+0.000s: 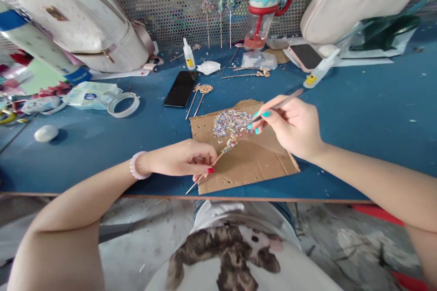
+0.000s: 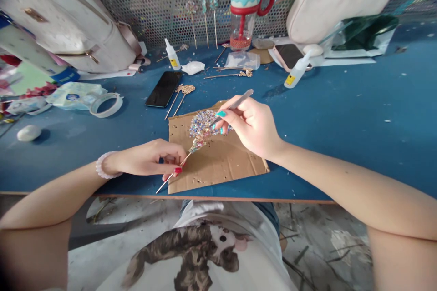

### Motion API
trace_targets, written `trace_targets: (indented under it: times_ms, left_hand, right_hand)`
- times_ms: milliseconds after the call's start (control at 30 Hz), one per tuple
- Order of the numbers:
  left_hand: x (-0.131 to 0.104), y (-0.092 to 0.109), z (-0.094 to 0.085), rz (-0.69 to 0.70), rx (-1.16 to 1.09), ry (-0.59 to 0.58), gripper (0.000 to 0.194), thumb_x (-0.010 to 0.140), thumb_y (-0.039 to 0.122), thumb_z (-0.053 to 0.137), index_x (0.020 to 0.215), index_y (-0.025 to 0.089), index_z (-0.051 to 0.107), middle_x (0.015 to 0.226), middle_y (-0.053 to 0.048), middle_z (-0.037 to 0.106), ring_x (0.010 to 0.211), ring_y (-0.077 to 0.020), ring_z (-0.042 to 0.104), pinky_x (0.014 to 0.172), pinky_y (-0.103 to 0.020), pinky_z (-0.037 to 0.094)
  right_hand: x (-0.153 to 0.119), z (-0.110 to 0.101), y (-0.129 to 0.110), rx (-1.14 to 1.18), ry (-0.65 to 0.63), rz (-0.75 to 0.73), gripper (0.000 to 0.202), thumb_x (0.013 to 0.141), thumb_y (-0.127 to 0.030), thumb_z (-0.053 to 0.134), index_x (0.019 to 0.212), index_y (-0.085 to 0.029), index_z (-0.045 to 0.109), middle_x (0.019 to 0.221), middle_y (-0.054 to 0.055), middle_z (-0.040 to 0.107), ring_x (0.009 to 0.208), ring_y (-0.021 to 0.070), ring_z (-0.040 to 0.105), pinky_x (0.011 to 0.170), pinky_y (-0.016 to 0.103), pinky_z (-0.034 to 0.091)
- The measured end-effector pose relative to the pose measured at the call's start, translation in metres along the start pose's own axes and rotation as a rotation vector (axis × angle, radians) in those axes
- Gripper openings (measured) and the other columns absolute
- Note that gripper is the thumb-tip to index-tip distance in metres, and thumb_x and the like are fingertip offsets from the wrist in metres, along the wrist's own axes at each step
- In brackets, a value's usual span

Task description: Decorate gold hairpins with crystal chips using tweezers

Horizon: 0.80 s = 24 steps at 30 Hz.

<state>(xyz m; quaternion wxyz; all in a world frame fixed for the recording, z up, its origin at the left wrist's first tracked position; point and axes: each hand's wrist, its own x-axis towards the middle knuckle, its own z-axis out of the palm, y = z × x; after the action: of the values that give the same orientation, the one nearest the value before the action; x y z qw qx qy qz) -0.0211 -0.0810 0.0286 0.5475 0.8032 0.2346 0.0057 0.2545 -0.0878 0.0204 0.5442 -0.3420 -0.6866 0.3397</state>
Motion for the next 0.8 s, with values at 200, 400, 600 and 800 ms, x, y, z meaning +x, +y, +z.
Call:
trace_targets:
  times_ms: [200,400,600,800]
  left_hand:
    - [0.0003,-0.0013,0.0000,-0.002,-0.009,-0.011,0.021,0.100,0.036,0.056,0.091,0.017,0.055,0.068,0.001,0.065,0.059,-0.0093,0.065,0.058,-0.017,0.050]
    - [0.0003,-0.0018,0.0000,0.011,0.023,-0.002,0.020,0.100,0.035,0.055,0.090,0.017,0.055,0.066,0.001,0.065,0.059,-0.0093,0.064,0.057,-0.016,0.048]
    - [-0.0016,-0.0044,-0.0004,0.020,-0.030,-0.022,0.014,0.101,0.029,0.051,0.093,0.018,0.053,0.074,0.000,0.067,0.060,-0.0088,0.065,0.059,-0.017,0.050]
    - [-0.0007,-0.0044,-0.0002,0.020,-0.069,-0.025,0.011,0.100,0.026,0.052,0.093,0.018,0.052,0.075,0.000,0.067,0.058,-0.0081,0.065,0.058,-0.017,0.050]
  right_hand:
    - [-0.0019,0.0002,0.0010,-0.002,0.007,-0.062,0.021,0.095,-0.041,0.066,0.083,-0.024,0.063,0.071,0.000,0.072,0.058,0.0126,0.072,0.053,0.023,0.062]
    - [-0.0014,-0.0009,0.0001,-0.018,0.008,-0.098,0.021,0.096,-0.042,0.065,0.083,-0.025,0.063,0.069,-0.001,0.073,0.056,0.0119,0.071,0.052,0.023,0.061]
    - [0.0003,-0.0041,-0.0007,-0.060,0.029,-0.109,0.024,0.096,-0.045,0.064,0.082,-0.026,0.063,0.069,0.000,0.073,0.054,0.0116,0.068,0.050,0.025,0.059]
    - [0.0023,-0.0066,0.0016,-0.060,0.047,-0.113,0.025,0.094,-0.047,0.066,0.082,-0.025,0.065,0.069,0.000,0.073,0.056,0.0101,0.069,0.051,0.023,0.056]
